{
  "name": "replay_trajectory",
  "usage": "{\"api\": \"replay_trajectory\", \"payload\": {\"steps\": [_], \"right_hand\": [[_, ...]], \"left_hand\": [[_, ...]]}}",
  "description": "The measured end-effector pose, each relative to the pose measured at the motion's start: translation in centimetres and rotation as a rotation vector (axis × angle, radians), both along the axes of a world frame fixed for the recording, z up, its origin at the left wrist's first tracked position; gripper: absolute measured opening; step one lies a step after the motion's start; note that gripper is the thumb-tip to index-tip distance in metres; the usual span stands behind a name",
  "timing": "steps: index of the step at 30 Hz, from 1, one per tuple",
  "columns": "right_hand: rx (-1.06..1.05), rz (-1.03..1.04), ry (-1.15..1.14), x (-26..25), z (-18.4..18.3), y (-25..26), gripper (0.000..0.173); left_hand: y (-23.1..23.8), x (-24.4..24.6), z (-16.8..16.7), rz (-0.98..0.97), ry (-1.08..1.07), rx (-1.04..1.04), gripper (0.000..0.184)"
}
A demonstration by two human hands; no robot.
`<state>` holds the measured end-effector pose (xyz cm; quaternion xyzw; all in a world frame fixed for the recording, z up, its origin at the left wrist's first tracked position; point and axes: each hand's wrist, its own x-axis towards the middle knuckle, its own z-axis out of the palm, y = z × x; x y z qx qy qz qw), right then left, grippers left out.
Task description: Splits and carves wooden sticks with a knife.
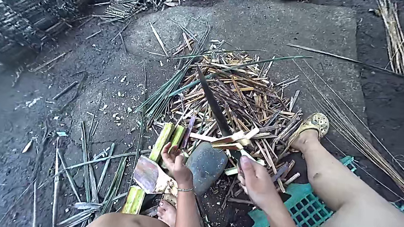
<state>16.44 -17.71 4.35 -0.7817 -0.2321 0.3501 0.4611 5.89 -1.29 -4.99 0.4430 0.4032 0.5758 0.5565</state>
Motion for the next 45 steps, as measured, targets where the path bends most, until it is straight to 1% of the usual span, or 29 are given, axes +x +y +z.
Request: {"api": "replay_trajectory", "payload": {"steps": [2, 3, 4, 5, 6, 7, 8, 10, 11, 13, 14, 15, 16, 17, 18, 20, 23, 24, 25, 28, 30, 31, 32, 34, 36, 39, 42, 44, 45], "right_hand": [[-0.206, 0.084, 0.054, -0.4, -4.5, 1.2, 0.061], [-0.311, 0.132, 0.084, -0.6, -7.1, 1.8, 0.065], [-0.367, 0.165, 0.089, -0.5, -8.9, 2.4, 0.067], [-0.383, 0.180, 0.087, -0.2, -9.7, 2.9, 0.068], [-0.379, 0.191, 0.077, 0.0, -9.8, 3.1, 0.067], [-0.369, 0.198, 0.062, 0.1, -9.3, 2.8, 0.066], [-0.355, 0.202, 0.039, 0.1, -8.2, 2.4, 0.064], [-0.292, 0.181, -0.066, 0.3, -5.9, 1.6, 0.060], [-0.250, 0.159, -0.119, 0.0, -5.4, 0.9, 0.058], [-0.216, 0.109, -0.149, -1.2, -6.4, 0.0, 0.056], [-0.247, 0.100, -0.115, -1.4, -7.8, 0.0, 0.056], [-0.312, 0.111, -0.056, -1.4, -9.7, 0.3, 0.058], [-0.379, 0.130, -0.002, -1.3, -11.6, 0.6, 0.061], [-0.423, 0.144, 0.022, -1.1, -12.8, 0.9, 0.064], [-0.442, 0.160, 0.029, -0.6, -13.1, 1.3, 0.066], [-0.465, 0.191, 0.021, -0.1, -11.4, 1.4, 0.066], [-0.465, 0.189, -0.020, -0.7, -8.0, 0.4, 0.062], [-0.467, 0.179, -0.008, -1.1, -7.8, 0.4, 0.061], [-0.484, 0.169, 0.019, -1.5, -8.4, 0.4, 0.063], [-0.597, 0.161, 0.084, -1.9, -11.5, 1.3, 0.069], [-0.638, 0.177, 0.064, -1.4, -12.0, 2.2, 0.071], [-0.651, 0.195, 0.061, -1.5, -12.1, 2.2, 0.072], [-0.664, 0.215, 0.069, -1.8, -12.1, 2.0, 0.072], [-0.680, 0.240, 0.053, -1.2, -12.0, 2.2, 0.071], [-0.692, 0.267, 0.039, -0.6, -11.8, 2.7, 0.072], [-0.717, 0.326, 0.022, -0.3, -11.2, 3.6, 0.073], [-0.742, 0.339, 0.020, -0.7, -11.1, 3.9, 0.072], [-0.682, 0.336, -0.040, -0.9, -10.7, 3.4, 0.071], [-0.568, 0.366, -0.143, -1.2, -9.7, 2.4, 0.069]], "left_hand": [[0.1, 0.1, 0.2, -0.197, 0.018, 0.087, 0.080], [0.2, 0.1, 0.1, -0.339, 0.042, 0.132, 0.095], [0.3, 0.4, 0.0, -0.488, 0.086, 0.180, 0.110], [0.4, 0.9, 0.3, -0.614, 0.146, 0.226, 0.121], [0.2, 1.5, 0.5, -0.704, 0.202, 0.260, 0.124], [-0.3, 1.8, 0.7, -0.738, 0.232, 0.290, 0.119], [-1.0, 2.2, 1.0, -0.697, 0.236, 0.324, 0.109], [-1.9, 3.1, 2.3, -0.583, 0.137, 0.409, 0.086], [-2.4, 3.1, 2.8, -0.576, 0.095, 0.437, 0.076], [-3.1, 2.7, 2.9, -0.643, 0.141, 0.441, 0.054], [-3.0, 2.7, 2.2, -0.699, 0.233, 0.412, 0.046], [-3.0, 2.8, 1.1, -0.748, 0.341, 0.335, 0.043], [-3.2, 3.1, -0.3, -0.760, 0.401, 0.227, 0.042], [-3.4, 3.4, -1.7, -0.722, 0.400, 0.143, 0.042], [-3.6, 3.8, -2.4, -0.674, 0.362, 0.093, 0.043], [-4.0, 3.9, -2.0, -0.626, 0.265, 0.116, 0.044], [-5.3, 3.6, -0.2, -0.614, 0.078, 0.203, 0.040], [-5.4, 3.5, -0.1, -0.626, 0.072, 0.192, 0.039], [-5.4, 3.3, -0.6, -0.643, 0.104, 0.138, 0.036], [-5.1, 3.3, -4.1, -0.643, 0.235, -0.114, 0.027], [-4.9, 4.2, -4.7, -0.561, 0.206, -0.171, 0.023], [-5.3, 4.0, -4.8, -0.538, 0.196, -0.180, 0.025], [-5.8, 3.7, -4.9, -0.531, 0.193, -0.179, 0.028], [-6.3, 4.2, -4.8, -0.487, 0.186, -0.144, 0.023], [-7.0, 4.6, -4.8, -0.396, 0.158, -0.100, 0.018], [-7.7, 4.6, -4.9, -0.247, 0.126, -0.089, 0.017], [-8.0, 4.5, -4.5, -0.163, 0.156, -0.069, 0.017], [-7.9, 4.8, -3.1, -0.158, 0.156, 0.061, 0.021], [-7.8, 4.8, -1.6, -0.173, 0.099, 0.142, 0.022]]}}
